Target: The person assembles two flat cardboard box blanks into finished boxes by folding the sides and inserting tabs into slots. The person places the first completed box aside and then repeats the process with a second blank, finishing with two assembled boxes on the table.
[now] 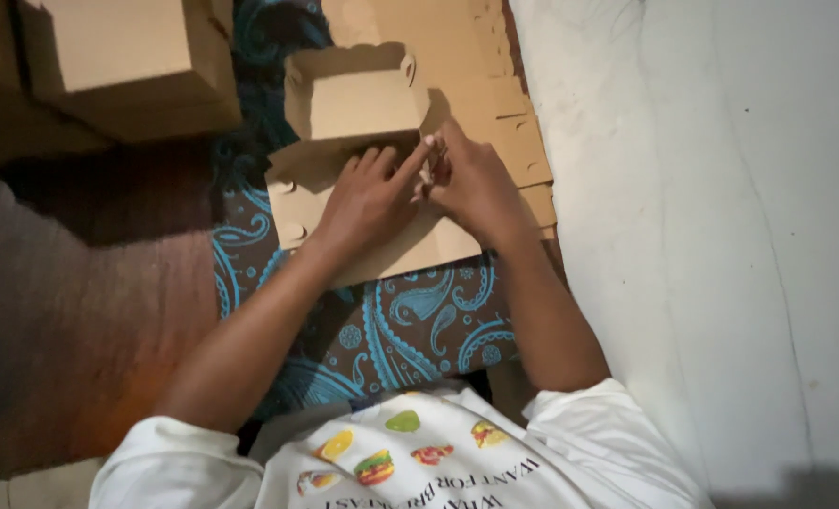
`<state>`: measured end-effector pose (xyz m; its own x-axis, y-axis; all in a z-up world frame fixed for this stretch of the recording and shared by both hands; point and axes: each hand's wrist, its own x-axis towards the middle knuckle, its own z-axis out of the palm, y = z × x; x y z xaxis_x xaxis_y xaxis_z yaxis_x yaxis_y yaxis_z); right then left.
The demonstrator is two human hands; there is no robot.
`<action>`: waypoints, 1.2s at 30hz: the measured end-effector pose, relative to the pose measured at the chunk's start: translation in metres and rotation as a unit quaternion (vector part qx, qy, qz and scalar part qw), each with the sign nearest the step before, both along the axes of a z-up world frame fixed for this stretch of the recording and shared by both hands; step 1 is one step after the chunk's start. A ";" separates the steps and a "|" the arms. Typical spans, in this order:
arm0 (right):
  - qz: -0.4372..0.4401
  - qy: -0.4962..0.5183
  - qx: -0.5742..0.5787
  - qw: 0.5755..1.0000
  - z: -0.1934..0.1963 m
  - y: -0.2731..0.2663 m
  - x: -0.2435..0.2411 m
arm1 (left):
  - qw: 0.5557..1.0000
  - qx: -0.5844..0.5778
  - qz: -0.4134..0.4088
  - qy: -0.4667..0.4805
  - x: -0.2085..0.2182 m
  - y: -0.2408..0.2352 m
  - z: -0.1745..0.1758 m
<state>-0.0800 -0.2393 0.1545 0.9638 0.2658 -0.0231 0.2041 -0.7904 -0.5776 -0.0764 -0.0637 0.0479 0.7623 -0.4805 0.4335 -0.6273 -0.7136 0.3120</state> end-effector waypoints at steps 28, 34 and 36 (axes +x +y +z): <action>-0.053 0.021 -0.041 0.998 -0.014 -0.014 0.013 | 0.998 -0.028 -0.008 -0.052 -0.013 0.008 0.009; -0.057 0.019 -0.019 0.998 -0.014 -0.010 0.012 | 0.998 -0.020 -0.012 -0.057 -0.016 0.007 0.007; -0.111 0.060 0.030 0.992 -0.005 -0.004 0.009 | 0.998 -0.021 -0.021 -0.051 -0.016 0.006 0.005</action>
